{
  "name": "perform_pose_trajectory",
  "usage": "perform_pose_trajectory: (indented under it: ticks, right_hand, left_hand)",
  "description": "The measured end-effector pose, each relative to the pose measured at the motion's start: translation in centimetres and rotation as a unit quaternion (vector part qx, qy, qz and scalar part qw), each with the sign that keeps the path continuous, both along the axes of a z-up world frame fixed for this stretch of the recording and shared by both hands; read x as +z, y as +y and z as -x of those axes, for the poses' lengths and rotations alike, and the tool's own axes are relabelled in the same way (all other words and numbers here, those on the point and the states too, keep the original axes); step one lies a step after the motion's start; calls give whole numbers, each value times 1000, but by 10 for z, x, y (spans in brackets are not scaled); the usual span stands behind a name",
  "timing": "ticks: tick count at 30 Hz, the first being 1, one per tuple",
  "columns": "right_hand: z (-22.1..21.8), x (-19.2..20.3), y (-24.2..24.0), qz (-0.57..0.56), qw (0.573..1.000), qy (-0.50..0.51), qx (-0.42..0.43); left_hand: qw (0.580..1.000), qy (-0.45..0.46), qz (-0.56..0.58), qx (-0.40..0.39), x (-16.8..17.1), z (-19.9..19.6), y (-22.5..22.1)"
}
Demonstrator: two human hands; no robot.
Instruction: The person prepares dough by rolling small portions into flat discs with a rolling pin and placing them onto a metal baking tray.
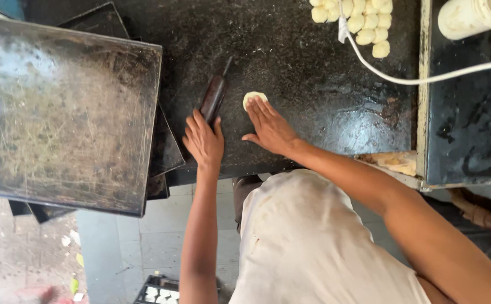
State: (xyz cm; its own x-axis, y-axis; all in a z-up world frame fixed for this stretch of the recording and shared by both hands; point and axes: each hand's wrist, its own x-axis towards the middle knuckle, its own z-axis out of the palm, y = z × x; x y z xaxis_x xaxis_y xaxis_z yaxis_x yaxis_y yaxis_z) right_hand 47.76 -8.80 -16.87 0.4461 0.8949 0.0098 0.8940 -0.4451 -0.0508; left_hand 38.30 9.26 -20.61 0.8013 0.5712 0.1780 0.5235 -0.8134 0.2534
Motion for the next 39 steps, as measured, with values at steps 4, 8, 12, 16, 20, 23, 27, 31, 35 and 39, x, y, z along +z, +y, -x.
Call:
perform_pose_trajectory:
  ticks: [4, 8, 12, 16, 20, 23, 27, 31, 35, 39]
  right_hand:
    - [-37, -8, 5, -82, 994, 44, 55]
    - [-81, -16, -6, -327, 927, 158, -93]
    - [-106, -50, 13, -322, 918, 148, -179]
    - [-128, -59, 21, -261, 939, 131, -183]
    - [-68, -47, -19, -331, 911, 205, -140]
    - [-76, -33, -10, -379, 864, 304, -130]
    - [-85, -26, 16, -224, 959, -156, 77]
    - [-72, -7, 18, -71, 971, 186, 132]
    - [-16, 32, 68, -46, 821, 567, -52]
    - [73, 44, 172, -134, 773, 601, 153]
  left_hand:
    - [993, -50, 2, -108, -8, -27, 31]
    - [941, -58, 15, -333, 1, -37, 58]
    - [936, -32, 11, -349, 4, -69, 61]
    - [952, -63, -29, -297, 1, -62, 51]
    - [942, -123, -95, -299, 3, -9, 18]
    - [979, -58, -80, -177, -2, 21, 5]
    - [995, -96, 27, 30, -16, 25, -16]
    - [990, -84, 102, 49, -18, 26, -14]
    - [996, -57, 69, 25, -27, 32, -13]
    - [996, -51, 72, 8, -37, 30, -12]
